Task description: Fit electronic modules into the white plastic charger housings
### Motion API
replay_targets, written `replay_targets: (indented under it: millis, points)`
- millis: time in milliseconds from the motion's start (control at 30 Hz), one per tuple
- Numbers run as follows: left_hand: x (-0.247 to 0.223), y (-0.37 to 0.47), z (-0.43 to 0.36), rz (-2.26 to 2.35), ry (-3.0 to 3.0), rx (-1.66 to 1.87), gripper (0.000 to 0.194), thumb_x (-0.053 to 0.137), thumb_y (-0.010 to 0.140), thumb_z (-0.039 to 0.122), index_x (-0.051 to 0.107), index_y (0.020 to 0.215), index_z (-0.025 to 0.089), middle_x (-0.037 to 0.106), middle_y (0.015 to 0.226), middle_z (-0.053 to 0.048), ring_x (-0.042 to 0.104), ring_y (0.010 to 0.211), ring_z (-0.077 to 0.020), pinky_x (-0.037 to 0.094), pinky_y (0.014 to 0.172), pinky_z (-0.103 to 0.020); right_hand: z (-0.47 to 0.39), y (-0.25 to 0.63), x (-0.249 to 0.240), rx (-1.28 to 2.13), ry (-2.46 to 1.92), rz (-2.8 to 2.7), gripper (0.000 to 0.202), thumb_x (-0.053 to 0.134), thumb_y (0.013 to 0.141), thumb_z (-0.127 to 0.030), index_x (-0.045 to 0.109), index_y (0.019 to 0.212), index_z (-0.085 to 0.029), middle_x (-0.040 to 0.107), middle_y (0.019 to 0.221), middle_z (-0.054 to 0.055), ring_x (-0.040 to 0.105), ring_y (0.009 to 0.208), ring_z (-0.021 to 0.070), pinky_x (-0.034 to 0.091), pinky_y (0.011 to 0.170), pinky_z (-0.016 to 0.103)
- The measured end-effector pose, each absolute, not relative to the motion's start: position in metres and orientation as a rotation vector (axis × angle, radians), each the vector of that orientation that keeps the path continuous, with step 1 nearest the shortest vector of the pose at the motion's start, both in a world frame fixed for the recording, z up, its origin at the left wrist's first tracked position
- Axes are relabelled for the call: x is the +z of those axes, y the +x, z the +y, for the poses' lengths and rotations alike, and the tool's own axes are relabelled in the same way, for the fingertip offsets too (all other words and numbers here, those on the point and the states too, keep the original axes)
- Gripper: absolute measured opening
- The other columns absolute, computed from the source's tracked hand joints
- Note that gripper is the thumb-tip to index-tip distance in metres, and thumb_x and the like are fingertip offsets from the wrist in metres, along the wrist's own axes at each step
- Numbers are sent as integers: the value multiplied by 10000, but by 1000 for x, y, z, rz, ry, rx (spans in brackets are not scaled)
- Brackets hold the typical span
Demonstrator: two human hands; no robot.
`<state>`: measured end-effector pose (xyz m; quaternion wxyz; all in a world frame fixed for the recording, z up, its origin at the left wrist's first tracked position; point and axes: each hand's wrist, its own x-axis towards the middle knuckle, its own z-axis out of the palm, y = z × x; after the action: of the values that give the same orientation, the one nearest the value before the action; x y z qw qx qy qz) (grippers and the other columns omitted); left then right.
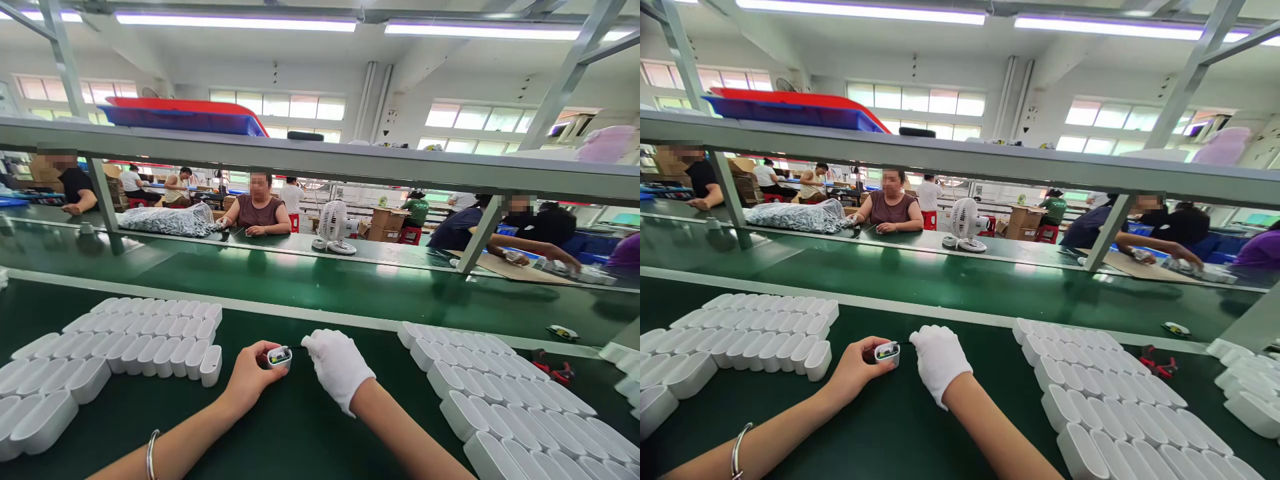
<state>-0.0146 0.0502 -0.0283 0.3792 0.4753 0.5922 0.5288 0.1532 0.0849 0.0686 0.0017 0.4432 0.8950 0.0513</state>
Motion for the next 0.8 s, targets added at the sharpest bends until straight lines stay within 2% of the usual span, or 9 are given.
replay_targets:
  millis: [267,467,800]
  points:
    - [-30,-18,51,1508,1216,1356,435,827,493,333,701,867,148,715,767,-62,659,769,-251,504,758,-354,89,155,65,143,1381,2866,238,425,895,-156,646,910,-242,629,920,33,541,757,161,282,563,264]
    - [-22,-19,52,1452,1275,1285,361,781,549,270,701,881,153,724,872,-68,651,844,-251,494,771,-335,88,151,55,353,1135,2966,222,498,835,-55,609,939,-217,626,907,37,521,794,165,292,627,283]
    - [-20,-18,51,1433,1280,1258,352,764,571,253,699,900,147,726,913,-77,653,875,-258,498,776,-339,90,151,53,435,1084,3025,170,524,854,-84,608,925,-214,639,923,25,511,784,168,280,622,297]
